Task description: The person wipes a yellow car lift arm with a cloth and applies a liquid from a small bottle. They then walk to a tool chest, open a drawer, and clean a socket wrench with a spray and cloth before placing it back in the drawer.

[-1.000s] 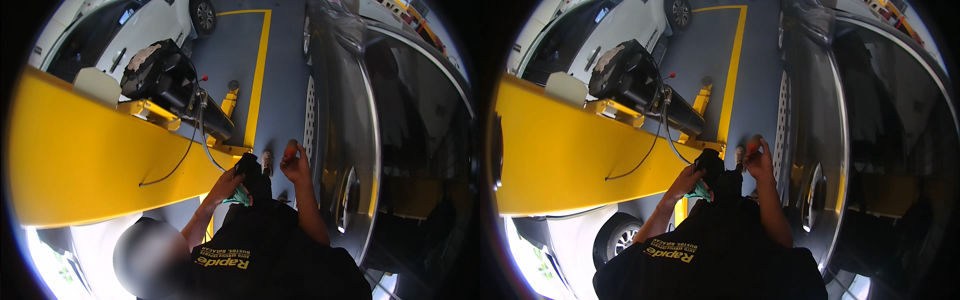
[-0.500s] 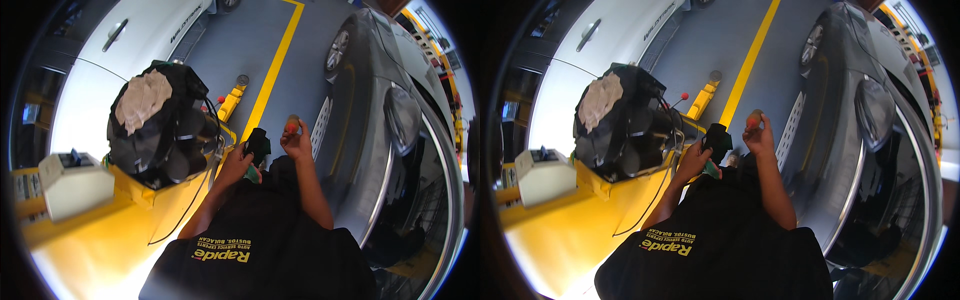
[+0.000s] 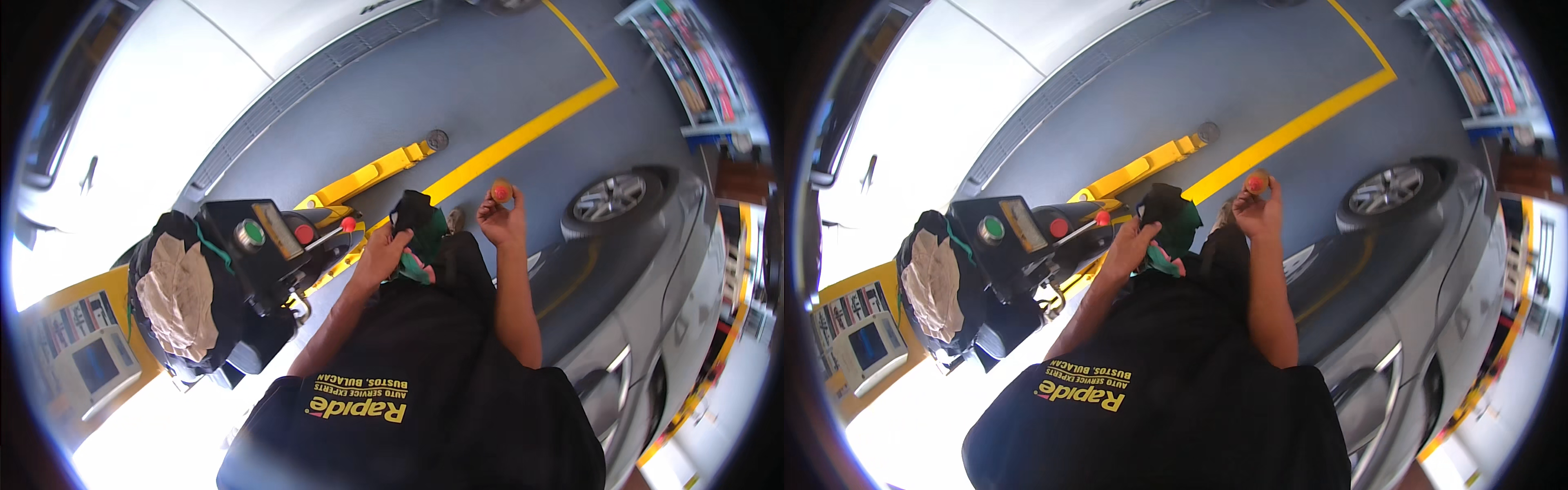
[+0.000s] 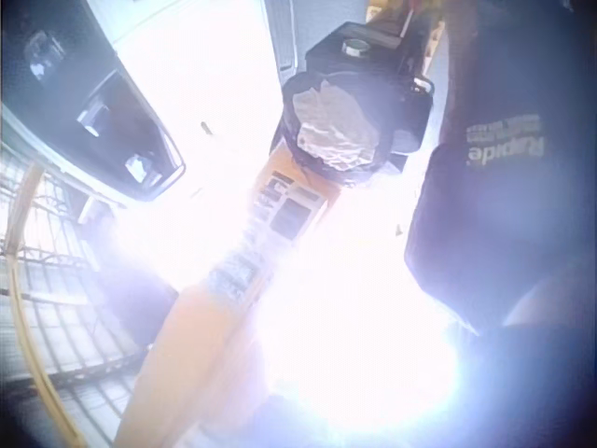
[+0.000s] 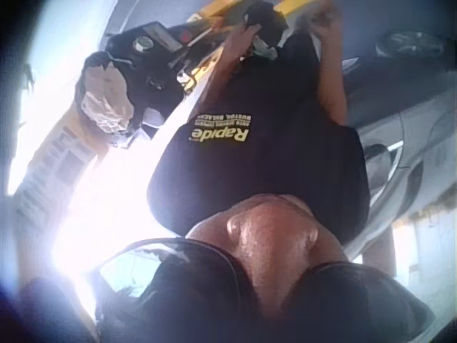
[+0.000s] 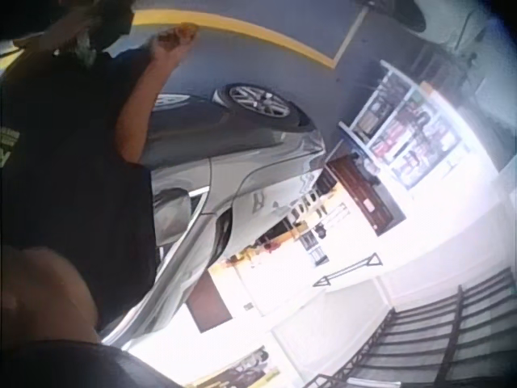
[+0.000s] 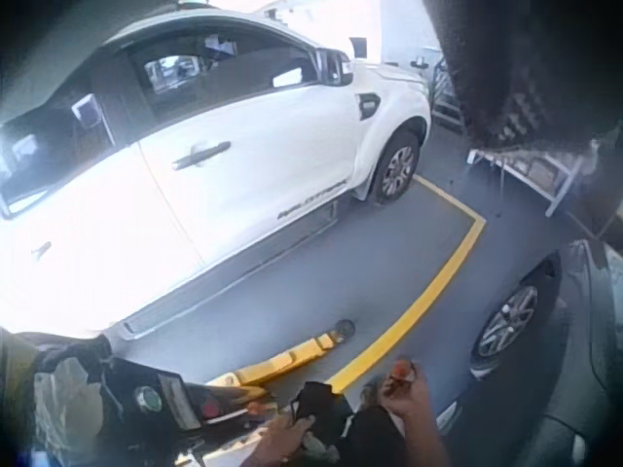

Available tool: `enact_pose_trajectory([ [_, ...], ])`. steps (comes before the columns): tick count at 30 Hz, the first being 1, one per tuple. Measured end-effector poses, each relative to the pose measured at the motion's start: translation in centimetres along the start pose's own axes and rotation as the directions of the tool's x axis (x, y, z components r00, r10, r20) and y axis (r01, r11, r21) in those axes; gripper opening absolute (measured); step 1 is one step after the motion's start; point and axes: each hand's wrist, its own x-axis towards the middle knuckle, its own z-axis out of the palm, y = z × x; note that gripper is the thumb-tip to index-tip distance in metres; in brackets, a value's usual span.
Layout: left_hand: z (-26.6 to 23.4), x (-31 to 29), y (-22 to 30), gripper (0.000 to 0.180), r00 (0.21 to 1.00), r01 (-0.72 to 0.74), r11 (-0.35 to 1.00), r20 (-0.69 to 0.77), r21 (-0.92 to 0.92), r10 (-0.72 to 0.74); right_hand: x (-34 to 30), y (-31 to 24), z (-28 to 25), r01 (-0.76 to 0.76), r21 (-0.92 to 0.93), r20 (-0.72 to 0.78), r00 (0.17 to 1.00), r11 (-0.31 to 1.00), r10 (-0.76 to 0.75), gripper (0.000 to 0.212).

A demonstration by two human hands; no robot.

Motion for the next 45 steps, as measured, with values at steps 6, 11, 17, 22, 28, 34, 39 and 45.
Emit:
enact_pose_trajectory([
  [6, 3.3, 3.5, 4.4, 0.035, 0.937, 0.086, 0.963, -0.307, -0.254, -0.164, 6.9, -9.2, 7.6, -0.141, -0.283, 0.167, 0.967, 0.949, 0.193, 0.033],
  [11, 4.1, 8.0, 5.0, 0.043, 0.901, -0.185, 0.917, -0.433, -0.352, 0.015, 12.3, -11.6, 13.0, -0.285, -0.424, -0.034, 0.954, 0.86, 0.299, 0.051],
  [17, 4.3, 10.5, 7.3, 0.041, 0.844, -0.299, 0.889, -0.531, -0.348, 0.076, 19.0, -11.0, 19.1, -0.427, -0.626, -0.197, 0.896, 0.652, 0.398, 0.056],
  [22, 2.2, 12.7, 7.8, 0.047, 0.782, -0.212, 0.974, -0.611, -0.079, 0.121, 23.5, -5.6, 28.6, -0.455, -0.784, -0.208, 0.833, 0.422, 0.513, 0.057],
  [28, 3.4, 21.8, -1.1, 0.061, 0.882, 0.223, 0.975, -0.425, -0.007, -0.205, 27.8, -2.3, 33.6, -0.484, -0.847, -0.256, 0.735, 0.221, 0.628, 0.057],
  [34, 14.9, 31.2, -4.2, 0.082, 0.862, 0.49, 0.87, -0.117, -0.049, -0.493, 35.5, -4.5, 34.4, -0.582, -0.812, -0.493, 0.636, -0.051, 0.594, 0.057],
  [39, 24.6, 35.2, 3.3, 0.062, 0.865, 0.482, 0.876, -0.164, 0.01, -0.474, 41.7, -8.7, 35.6, -0.549, -0.786, -0.611, 0.624, -0.283, 0.487, 0.058],
  [45, 42.5, 33.2, 8.7, 0.039, 0.93, -0.093, 0.836, -0.347, -0.541, -0.121, 46.8, -12.0, 38.7, -0.424, -0.753, -0.613, 0.73, -0.503, 0.303, 0.058],
])
